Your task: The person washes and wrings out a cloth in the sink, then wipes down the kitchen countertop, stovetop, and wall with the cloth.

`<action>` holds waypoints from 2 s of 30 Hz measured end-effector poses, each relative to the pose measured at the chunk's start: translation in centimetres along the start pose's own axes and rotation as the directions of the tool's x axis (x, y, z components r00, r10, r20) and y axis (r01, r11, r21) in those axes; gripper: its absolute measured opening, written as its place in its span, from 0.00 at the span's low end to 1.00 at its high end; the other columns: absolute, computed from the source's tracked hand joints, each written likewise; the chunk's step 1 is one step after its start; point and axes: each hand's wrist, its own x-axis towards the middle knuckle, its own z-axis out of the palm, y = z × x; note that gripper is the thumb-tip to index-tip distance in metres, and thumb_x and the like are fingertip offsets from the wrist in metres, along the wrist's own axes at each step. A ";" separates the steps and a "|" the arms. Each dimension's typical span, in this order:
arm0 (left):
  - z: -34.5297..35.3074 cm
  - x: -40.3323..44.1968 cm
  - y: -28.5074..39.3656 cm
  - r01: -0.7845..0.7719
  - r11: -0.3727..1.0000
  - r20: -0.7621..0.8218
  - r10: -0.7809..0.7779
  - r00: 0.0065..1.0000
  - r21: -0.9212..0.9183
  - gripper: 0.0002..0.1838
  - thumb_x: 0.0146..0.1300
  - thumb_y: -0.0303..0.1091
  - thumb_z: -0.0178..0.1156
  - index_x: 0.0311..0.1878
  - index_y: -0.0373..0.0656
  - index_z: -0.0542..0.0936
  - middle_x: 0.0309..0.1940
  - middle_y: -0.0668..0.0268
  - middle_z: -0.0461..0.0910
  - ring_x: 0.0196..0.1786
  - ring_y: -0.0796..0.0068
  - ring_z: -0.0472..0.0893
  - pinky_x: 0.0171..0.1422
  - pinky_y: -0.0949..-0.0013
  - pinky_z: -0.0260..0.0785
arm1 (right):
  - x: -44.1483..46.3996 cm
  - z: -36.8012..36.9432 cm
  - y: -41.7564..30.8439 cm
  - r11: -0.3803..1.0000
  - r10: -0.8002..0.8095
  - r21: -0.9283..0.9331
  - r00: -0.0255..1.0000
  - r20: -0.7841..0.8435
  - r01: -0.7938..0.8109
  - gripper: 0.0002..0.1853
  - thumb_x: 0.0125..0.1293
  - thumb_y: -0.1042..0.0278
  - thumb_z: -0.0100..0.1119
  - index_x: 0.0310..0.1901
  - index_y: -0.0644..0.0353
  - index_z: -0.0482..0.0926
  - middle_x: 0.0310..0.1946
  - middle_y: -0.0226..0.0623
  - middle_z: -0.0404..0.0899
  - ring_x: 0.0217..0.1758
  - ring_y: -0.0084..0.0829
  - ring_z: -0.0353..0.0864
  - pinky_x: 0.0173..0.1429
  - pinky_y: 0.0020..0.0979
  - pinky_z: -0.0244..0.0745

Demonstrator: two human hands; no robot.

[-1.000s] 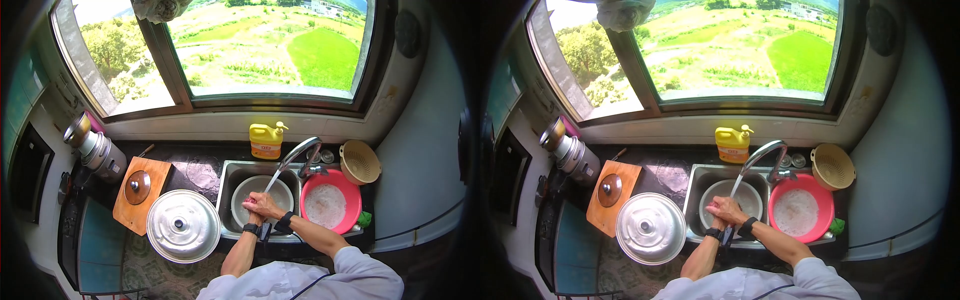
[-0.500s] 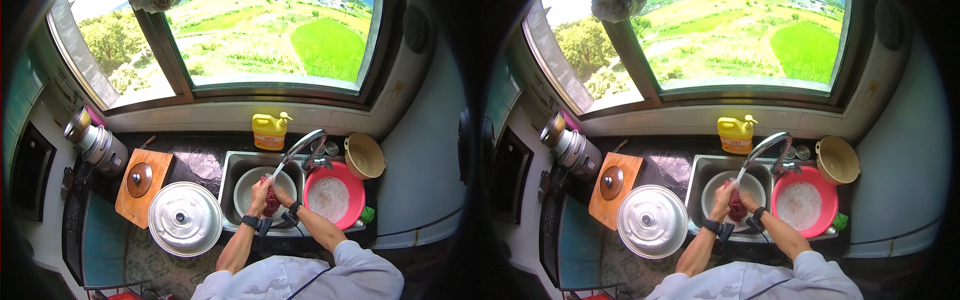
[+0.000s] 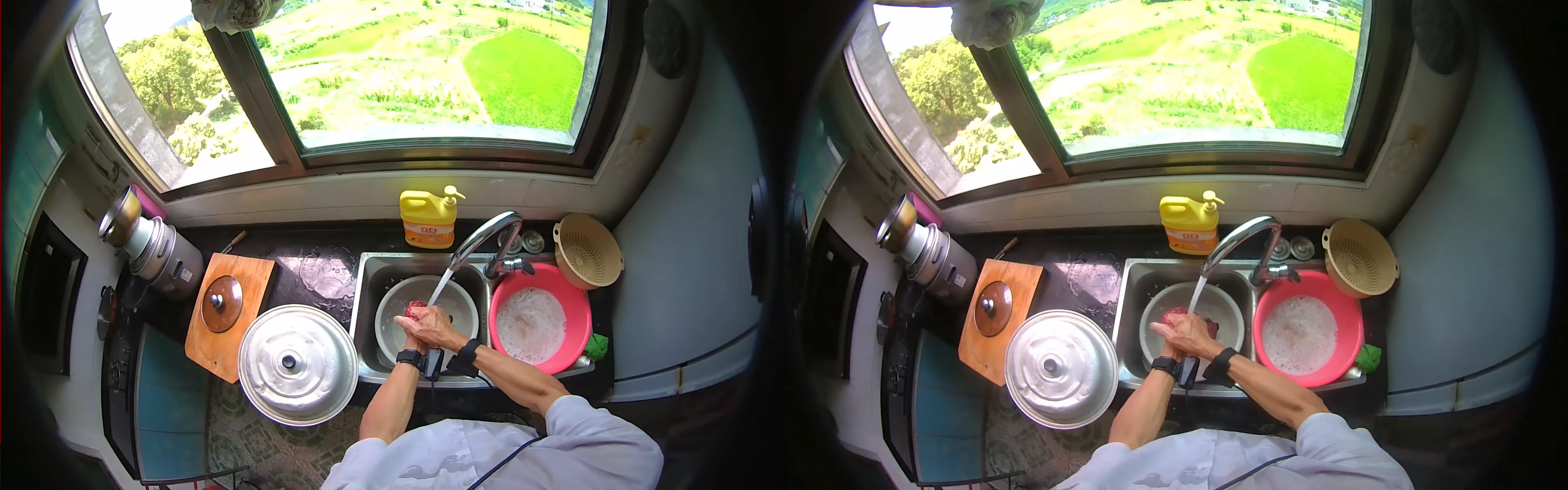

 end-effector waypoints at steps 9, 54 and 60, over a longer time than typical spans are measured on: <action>5.6 -4.8 4.8 -0.183 0.923 -0.049 0.211 0.976 0.339 0.07 0.60 0.30 0.61 0.40 0.39 0.77 0.31 0.66 0.79 0.34 0.74 0.80 0.39 0.67 0.74 | 6.7 -0.4 11.0 0.903 0.271 0.355 0.962 -0.037 -0.240 0.21 0.65 0.47 0.54 0.36 0.60 0.84 0.31 0.44 0.84 0.35 0.45 0.83 0.39 0.43 0.73; -3.5 -6.5 7.4 0.088 0.410 -0.221 0.289 0.932 0.908 0.16 0.62 0.39 0.58 0.47 0.38 0.83 0.39 0.55 0.85 0.44 0.66 0.84 0.51 0.66 0.73 | 4.3 1.1 16.3 0.970 0.086 -0.241 0.954 0.287 -0.015 0.17 0.53 0.68 0.53 0.44 0.63 0.81 0.35 0.52 0.83 0.46 0.49 0.83 0.52 0.44 0.75; -4.1 -9.6 3.9 0.199 0.261 -0.229 0.088 0.969 0.944 0.15 0.61 0.40 0.58 0.45 0.40 0.84 0.38 0.54 0.85 0.45 0.59 0.84 0.52 0.62 0.73 | 4.3 7.8 18.8 0.785 0.443 -0.614 0.770 0.458 -0.086 0.29 0.59 0.64 0.57 0.64 0.53 0.68 0.70 0.58 0.58 0.68 0.54 0.67 0.68 0.48 0.67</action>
